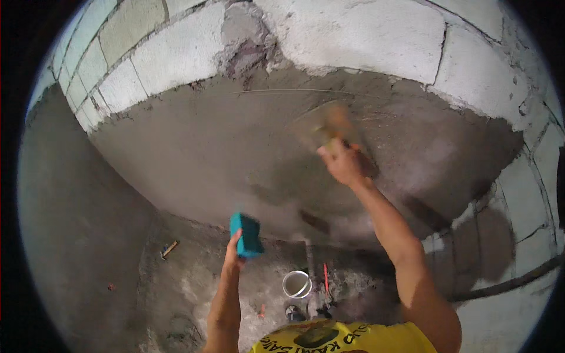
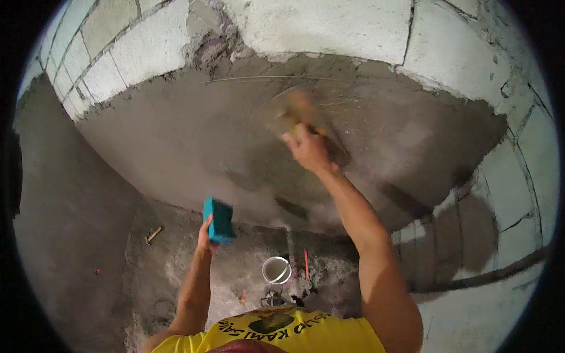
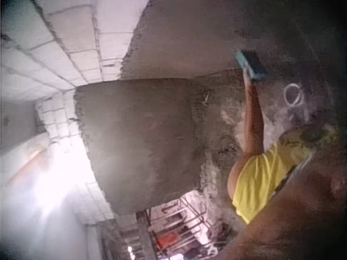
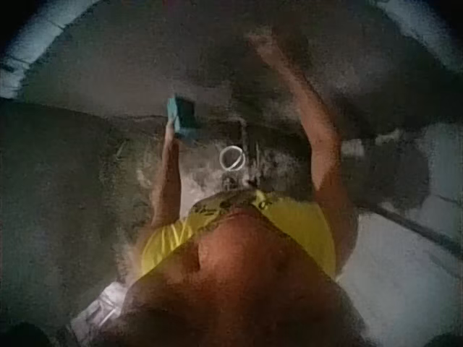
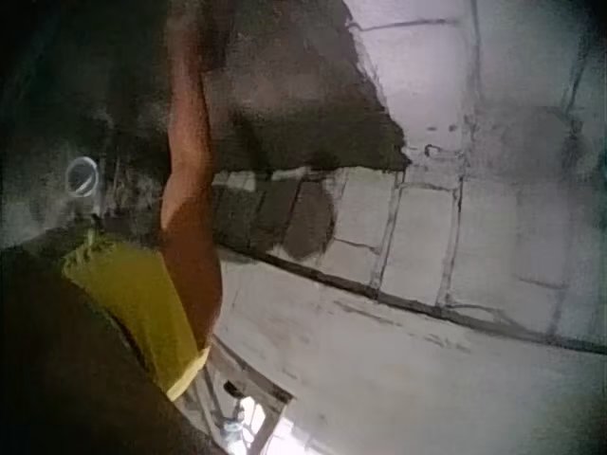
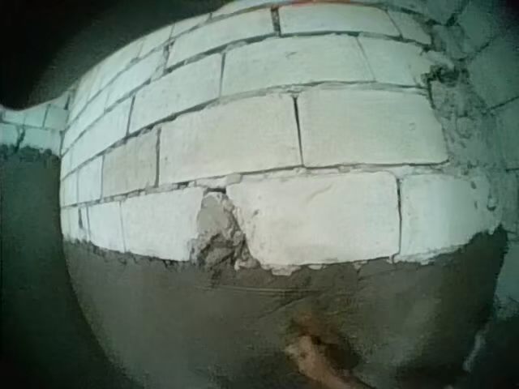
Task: Smoothing and finishing a concrete wall surface using a trowel and a damp sponge.
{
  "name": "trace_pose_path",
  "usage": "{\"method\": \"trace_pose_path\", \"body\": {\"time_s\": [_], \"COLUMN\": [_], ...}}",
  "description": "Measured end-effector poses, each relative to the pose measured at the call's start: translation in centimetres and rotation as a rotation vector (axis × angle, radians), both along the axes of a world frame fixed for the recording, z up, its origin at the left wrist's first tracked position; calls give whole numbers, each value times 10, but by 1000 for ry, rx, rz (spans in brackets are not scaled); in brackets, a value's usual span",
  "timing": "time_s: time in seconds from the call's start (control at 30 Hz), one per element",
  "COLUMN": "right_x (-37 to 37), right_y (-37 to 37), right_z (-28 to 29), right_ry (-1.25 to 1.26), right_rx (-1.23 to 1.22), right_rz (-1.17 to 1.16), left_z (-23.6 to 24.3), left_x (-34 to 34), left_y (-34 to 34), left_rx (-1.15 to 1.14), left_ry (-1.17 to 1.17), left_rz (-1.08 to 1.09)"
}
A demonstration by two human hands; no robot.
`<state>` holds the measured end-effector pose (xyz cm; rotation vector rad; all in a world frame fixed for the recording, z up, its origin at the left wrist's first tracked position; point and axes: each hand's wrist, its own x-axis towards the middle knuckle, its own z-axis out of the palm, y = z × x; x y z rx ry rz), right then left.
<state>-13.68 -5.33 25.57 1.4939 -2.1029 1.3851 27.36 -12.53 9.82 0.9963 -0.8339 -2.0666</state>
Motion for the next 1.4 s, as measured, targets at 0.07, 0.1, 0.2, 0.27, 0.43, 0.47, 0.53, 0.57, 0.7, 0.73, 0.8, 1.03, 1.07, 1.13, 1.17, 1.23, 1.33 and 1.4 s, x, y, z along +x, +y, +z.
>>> {"method": "trace_pose_path", "body": {"time_s": [0.07,0.1,0.2,0.27,0.43,0.47,0.53,0.57,0.7,0.73,0.8,1.03,1.07,1.13,1.17,1.23,1.33,1.4], "right_x": [19,23,-55,-69,-2,12,43,37,-26,-38,-52,-44,-58,-79,-88,-121,-149,-150], "right_y": [-27,-24,52,93,-15,-39,-54,-48,27,51,80,39,51,80,93,121,141,174], "right_z": [-41,-52,-45,32,107,98,71,44,9,26,82,70,45,7,-11,-42,-67,-36], "right_ry": [442,500,341,361,701,716,783,875,791,696,754,617,628,639,640,564,554,307], "right_rx": [401,434,811,598,432,470,626,614,646,730,547,212,322,411,399,479,572,422], "right_rz": [205,230,-14,-84,29,38,142,188,260,207,121,242,262,331,368,331,242,185], "left_z": [-81,-107,-148,-139,-148,-152,-160,-165,-140,-123,-94,18,63,123,142,212,264,273], "left_x": [93,150,258,308,375,366,348,335,267,253,238,31,-22,-101,-134,-217,-288,-298], "left_y": [14,35,107,151,217,213,208,203,176,173,172,67,62,58,48,64,59,56], "left_rx": [126,125,232,324,221,278,324,211,39,18,21,-48,-51,-187,-246,-582,-920,-932], "left_ry": [75,85,104,5,40,101,186,267,435,439,466,187,53,-110,-142,-126,-190,-120], "left_rz": [103,196,480,698,839,927,1039,1003,1003,984,787,20,-139,-343,-489,-624,-535,-346]}}
